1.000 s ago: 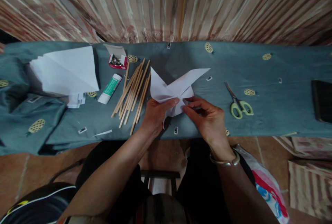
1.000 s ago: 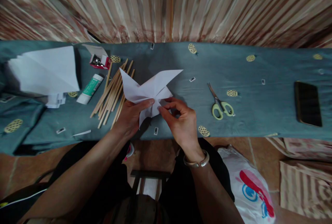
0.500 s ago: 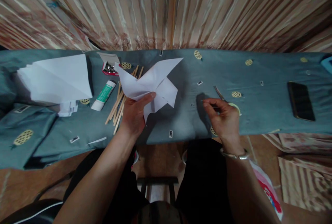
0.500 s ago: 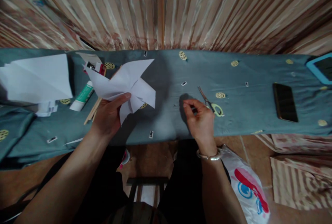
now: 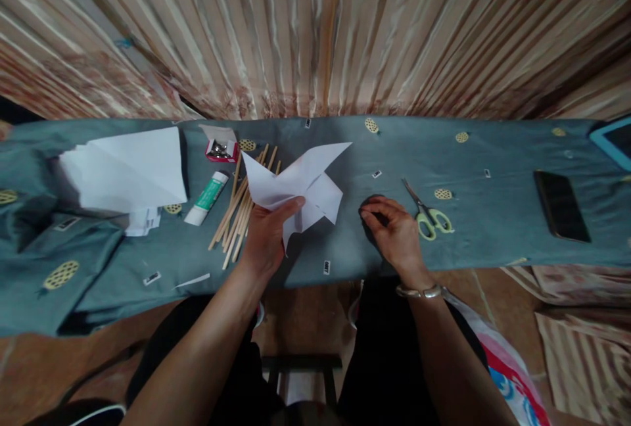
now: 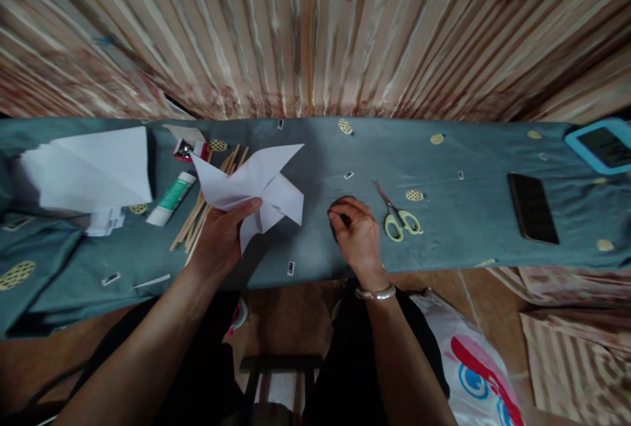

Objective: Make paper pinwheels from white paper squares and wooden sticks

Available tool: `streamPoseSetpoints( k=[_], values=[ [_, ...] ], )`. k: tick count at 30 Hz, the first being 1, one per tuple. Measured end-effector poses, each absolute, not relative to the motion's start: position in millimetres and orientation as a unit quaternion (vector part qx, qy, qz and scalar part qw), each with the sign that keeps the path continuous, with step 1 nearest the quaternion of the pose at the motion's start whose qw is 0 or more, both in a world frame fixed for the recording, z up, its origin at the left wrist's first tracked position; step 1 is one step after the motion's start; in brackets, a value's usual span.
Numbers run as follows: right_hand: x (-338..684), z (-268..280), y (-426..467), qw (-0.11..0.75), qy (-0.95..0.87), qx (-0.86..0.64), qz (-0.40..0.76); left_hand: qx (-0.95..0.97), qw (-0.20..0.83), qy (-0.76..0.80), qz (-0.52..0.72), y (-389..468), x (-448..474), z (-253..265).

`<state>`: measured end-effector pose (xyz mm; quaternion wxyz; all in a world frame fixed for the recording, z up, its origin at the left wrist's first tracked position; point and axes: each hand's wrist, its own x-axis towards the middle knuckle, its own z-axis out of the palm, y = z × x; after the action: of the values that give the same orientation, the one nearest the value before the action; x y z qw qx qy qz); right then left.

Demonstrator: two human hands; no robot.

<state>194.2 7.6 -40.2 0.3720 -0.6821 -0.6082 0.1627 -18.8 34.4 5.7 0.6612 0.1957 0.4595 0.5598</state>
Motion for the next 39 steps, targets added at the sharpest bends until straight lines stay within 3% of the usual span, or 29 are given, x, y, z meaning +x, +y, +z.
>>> streamPoseSetpoints(
  k=[15,22,28,39],
  values=[
    [186,-37,-9,0.297,-0.691,-0.65,0.106,0.203,0.656,0.449,0.571,31,-10,1],
    [178,-19,-9,0.364,-0.645,-0.654,0.155,0.227,0.644,0.452,0.574,30,-6,-3],
    [152,14,-14,0.45,-0.598,-0.598,0.288,0.283,0.625,0.47,0.555,27,-2,-5],
    [139,18,-11,0.469,-0.587,-0.583,0.31,0.296,0.643,0.435,0.556,19,2,3]
  ],
)
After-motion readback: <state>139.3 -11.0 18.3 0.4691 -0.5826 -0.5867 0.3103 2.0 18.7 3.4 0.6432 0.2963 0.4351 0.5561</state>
